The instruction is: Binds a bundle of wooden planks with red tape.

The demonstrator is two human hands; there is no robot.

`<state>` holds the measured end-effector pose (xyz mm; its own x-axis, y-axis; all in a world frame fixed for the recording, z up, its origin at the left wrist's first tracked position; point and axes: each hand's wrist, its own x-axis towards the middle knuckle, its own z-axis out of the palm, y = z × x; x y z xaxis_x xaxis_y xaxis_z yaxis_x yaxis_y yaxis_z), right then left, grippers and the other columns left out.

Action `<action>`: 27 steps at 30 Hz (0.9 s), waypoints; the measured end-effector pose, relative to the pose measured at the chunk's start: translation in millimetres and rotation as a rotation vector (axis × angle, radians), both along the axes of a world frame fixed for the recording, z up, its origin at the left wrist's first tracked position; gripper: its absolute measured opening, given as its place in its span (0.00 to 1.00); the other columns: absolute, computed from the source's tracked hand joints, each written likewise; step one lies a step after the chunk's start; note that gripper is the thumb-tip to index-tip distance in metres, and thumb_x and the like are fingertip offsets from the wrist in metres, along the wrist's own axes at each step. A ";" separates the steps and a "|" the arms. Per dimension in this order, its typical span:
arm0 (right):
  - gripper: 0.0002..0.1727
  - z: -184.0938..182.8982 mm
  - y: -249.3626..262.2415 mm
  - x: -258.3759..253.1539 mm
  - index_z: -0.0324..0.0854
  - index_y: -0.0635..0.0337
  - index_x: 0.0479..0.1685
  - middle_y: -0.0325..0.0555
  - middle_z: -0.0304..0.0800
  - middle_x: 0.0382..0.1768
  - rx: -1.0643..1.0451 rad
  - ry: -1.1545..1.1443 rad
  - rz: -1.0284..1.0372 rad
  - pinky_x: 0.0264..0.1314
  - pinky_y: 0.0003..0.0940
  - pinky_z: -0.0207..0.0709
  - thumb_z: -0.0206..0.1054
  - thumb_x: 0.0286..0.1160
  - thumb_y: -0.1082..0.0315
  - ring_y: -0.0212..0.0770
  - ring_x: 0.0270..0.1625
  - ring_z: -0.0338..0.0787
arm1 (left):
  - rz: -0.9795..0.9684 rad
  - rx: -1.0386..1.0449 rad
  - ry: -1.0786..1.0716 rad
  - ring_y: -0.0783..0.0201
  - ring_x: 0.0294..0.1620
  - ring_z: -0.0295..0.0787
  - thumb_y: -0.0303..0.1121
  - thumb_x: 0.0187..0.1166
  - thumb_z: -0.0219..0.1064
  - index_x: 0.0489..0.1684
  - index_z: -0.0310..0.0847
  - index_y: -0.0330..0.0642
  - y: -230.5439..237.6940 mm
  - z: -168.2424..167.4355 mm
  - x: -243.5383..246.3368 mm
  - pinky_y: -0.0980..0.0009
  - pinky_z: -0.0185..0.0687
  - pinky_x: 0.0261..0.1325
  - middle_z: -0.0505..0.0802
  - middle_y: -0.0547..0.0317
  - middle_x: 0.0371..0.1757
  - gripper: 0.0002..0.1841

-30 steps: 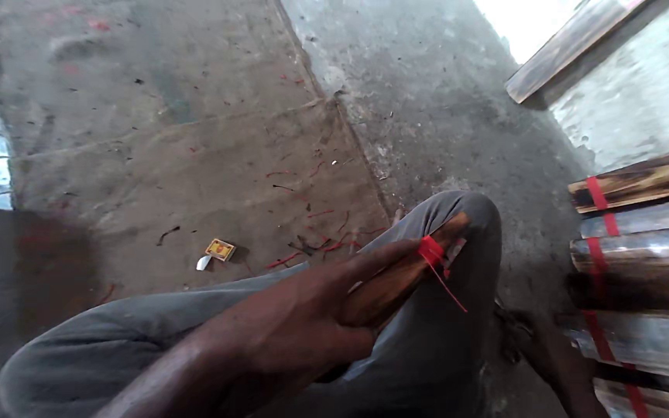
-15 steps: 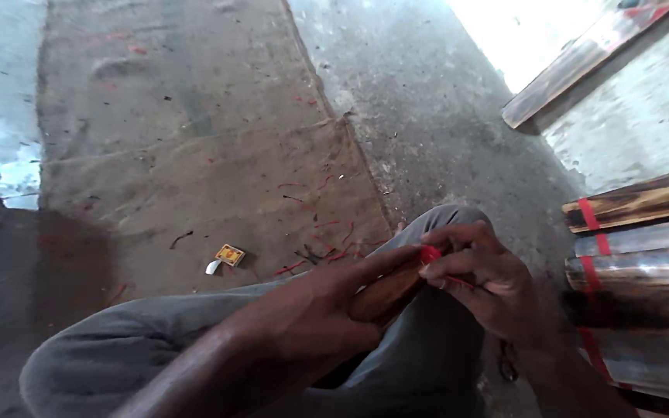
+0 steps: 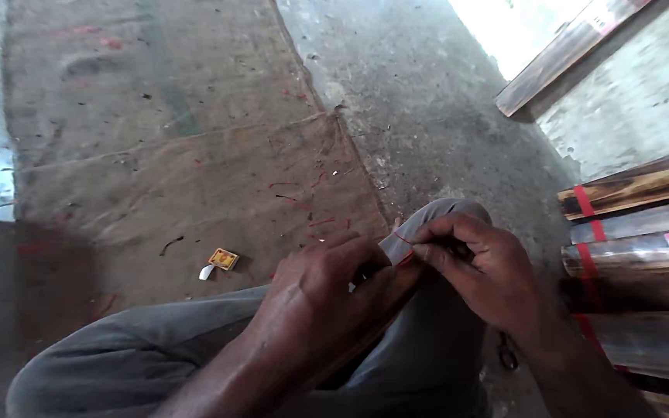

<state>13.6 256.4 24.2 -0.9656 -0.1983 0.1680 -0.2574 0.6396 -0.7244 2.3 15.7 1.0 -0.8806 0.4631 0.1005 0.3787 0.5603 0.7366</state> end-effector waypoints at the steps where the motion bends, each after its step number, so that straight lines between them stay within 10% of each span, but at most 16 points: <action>1: 0.05 1.1 -1.0 -0.4 0.90 0.40 0.47 0.22 0.88 0.38 0.039 0.001 0.003 0.42 0.29 0.80 0.71 0.80 0.56 0.25 0.39 0.85 | 0.004 -0.012 0.053 0.82 0.34 0.85 0.52 0.79 0.66 0.40 0.88 0.67 1.0 0.7 1.1 0.71 0.86 0.33 0.88 0.86 0.36 0.08; 9: 0.10 6.2 -3.5 -3.2 0.91 0.38 0.50 0.23 0.87 0.39 0.285 0.077 0.098 0.45 0.31 0.81 0.63 0.85 0.54 0.25 0.43 0.85 | 0.045 -0.093 0.220 0.78 0.29 0.82 0.52 0.82 0.61 0.42 0.88 0.64 10.9 4.2 8.7 0.70 0.78 0.25 0.86 0.80 0.34 0.11; 17: 0.14 12.0 1.9 -6.0 0.91 0.37 0.57 0.31 0.84 0.41 0.475 0.169 0.224 0.38 0.35 0.79 0.61 0.83 0.56 0.33 0.43 0.85 | 0.058 -0.046 -0.064 0.81 0.34 0.86 0.50 0.85 0.58 0.44 0.87 0.65 11.2 9.6 3.1 0.75 0.85 0.33 0.89 0.84 0.35 0.11; 27: 0.10 13.6 8.8 -12.5 0.92 0.38 0.49 0.26 0.88 0.43 0.409 0.153 0.267 0.42 0.34 0.81 0.64 0.82 0.55 0.29 0.45 0.86 | 0.083 0.165 -0.405 0.70 0.19 0.81 0.50 0.90 0.56 0.35 0.87 0.56 17.8 15.4 -6.7 0.73 0.76 0.18 0.85 0.70 0.22 0.17</action>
<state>1.2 265.3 37.8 -0.8425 -0.5142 0.1607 -0.5343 0.7599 -0.3701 -4.3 33.5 16.4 -0.8976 0.3959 -0.1938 -0.0005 0.4388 0.8986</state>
